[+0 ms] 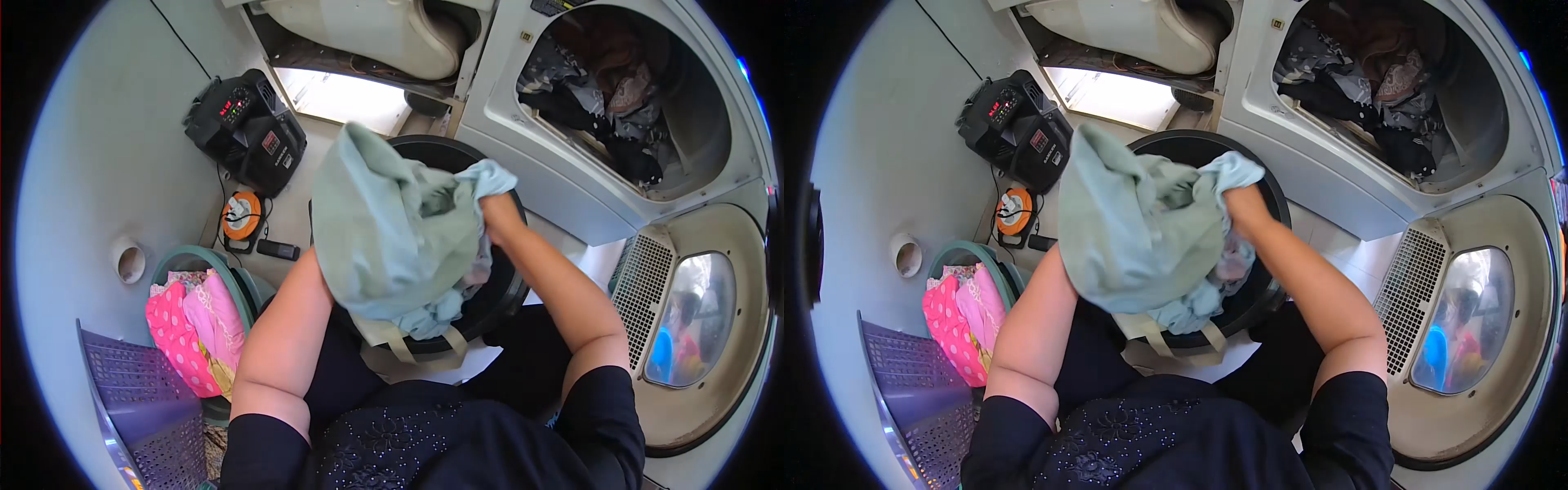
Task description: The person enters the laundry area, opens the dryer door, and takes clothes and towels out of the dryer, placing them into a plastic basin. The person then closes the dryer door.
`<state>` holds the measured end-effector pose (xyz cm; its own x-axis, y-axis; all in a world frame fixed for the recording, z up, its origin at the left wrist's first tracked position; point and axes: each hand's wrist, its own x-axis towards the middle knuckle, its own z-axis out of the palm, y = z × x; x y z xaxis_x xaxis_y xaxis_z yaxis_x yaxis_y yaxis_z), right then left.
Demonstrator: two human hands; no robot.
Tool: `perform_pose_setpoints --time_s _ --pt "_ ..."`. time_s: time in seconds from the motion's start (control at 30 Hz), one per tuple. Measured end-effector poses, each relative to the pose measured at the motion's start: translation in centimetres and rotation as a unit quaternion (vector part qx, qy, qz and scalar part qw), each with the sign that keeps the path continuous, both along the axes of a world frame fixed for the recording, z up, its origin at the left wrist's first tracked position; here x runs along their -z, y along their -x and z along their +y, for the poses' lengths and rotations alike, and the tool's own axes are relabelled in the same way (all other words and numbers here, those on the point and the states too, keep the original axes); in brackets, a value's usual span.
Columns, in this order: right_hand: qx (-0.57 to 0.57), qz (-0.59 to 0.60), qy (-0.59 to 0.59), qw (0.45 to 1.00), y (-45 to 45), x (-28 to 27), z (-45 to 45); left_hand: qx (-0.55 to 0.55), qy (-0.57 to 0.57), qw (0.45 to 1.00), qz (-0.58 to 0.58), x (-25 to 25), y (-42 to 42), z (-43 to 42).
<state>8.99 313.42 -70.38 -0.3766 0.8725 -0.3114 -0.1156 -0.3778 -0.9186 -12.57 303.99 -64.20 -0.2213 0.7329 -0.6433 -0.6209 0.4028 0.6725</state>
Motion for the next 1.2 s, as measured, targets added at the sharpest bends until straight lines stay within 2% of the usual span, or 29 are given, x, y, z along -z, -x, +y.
perform_pose_setpoints --time_s 0.07,0.1,0.13,0.17,0.23,0.33,0.4,0.43,0.47,0.5,0.57,0.6,0.73,0.8,0.83,0.9,0.93,1.07,1.17,1.2 --pt "0.010 0.051 -0.032 0.998 -1.9 1.8 1.8 -0.009 0.026 1.000 0.007 0.1 0.4 -0.1" --pt "-0.043 -0.084 -0.167 0.981 -2.0 0.6 2.5 -0.008 0.029 1.000 0.005 2.1 0.7 -0.3" --pt "-0.095 -0.216 -0.296 0.926 -2.2 -0.7 2.8 0.001 -0.011 1.000 -0.025 3.8 0.8 -0.4" --pt "-0.094 -0.217 -0.293 0.926 -2.1 -0.8 2.2 0.010 -0.050 0.997 -0.056 5.1 1.0 -0.5" --pt "-0.091 -0.178 -0.420 0.885 -0.6 -1.0 -0.1 0.028 -0.132 0.984 -0.114 6.8 1.2 -0.5" --pt "-0.272 -0.147 -0.260 0.915 2.6 -2.8 -5.8 0.054 -0.246 0.946 -0.203 8.0 1.1 -0.7" --pt "-0.193 -0.125 -0.367 0.902 3.5 0.6 -5.6 0.070 -0.319 0.908 -0.261 8.2 0.9 -1.0" --pt "-0.231 -0.171 -0.283 0.915 3.2 -0.3 -4.4 0.055 -0.224 0.966 -0.114 7.4 0.9 -0.7" --pt "-0.265 -0.215 -0.199 0.919 2.6 -1.3 -3.0 0.038 -0.124 0.991 0.037 6.3 0.9 -0.2" --pt "-0.262 -0.218 -0.203 0.918 2.0 -1.2 -2.5 0.041 -0.130 0.990 0.036 5.5 1.0 0.3" --pt "-0.120 -0.124 -0.230 0.958 1.1 -0.5 -1.5 -0.089 -0.178 0.980 -0.003 4.4 1.6 1.0" --pt "-0.116 -0.125 -0.232 0.958 0.5 -0.5 -1.1 -0.085 -0.181 0.980 -0.003 4.6 2.2 1.2" --pt "-0.053 -0.007 -0.054 0.997 -1.6 -0.6 0.4 0.011 -0.293 0.941 -0.170 7.3 4.7 1.1" --pt "-0.128 -0.130 -0.196 0.964 -0.6 -2.8 -1.6 0.216 -0.283 0.873 -0.334 6.6 2.1 0.9" --pt "-0.129 -0.130 -0.196 0.963 0.0 -2.6 -2.6 0.216 -0.284 0.872 -0.334 6.4 0.3 0.3" --pt "-0.217 -0.018 -0.185 0.958 1.1 -1.9 -4.0 0.131 -0.174 0.968 -0.125 6.0 -2.4 -0.7" --pt "-0.217 -0.016 -0.183 0.959 1.6 -1.6 -4.1 0.131 -0.172 0.969 -0.124 6.0 -2.2 -0.8" --pt "-0.037 0.093 -0.113 0.989 2.7 -1.3 -3.9 0.176 -0.187 0.964 -0.067 5.8 -2.0 -0.8" --pt "-0.046 0.066 -0.075 0.994 0.7 -2.5 -1.5 0.113 -0.202 0.971 -0.050 4.9 -1.4 -0.1" --pt "-0.018 0.011 -0.030 0.999 -0.2 -3.3 -0.5 0.086 -0.210 0.973 -0.041 4.5 -1.1 0.2"
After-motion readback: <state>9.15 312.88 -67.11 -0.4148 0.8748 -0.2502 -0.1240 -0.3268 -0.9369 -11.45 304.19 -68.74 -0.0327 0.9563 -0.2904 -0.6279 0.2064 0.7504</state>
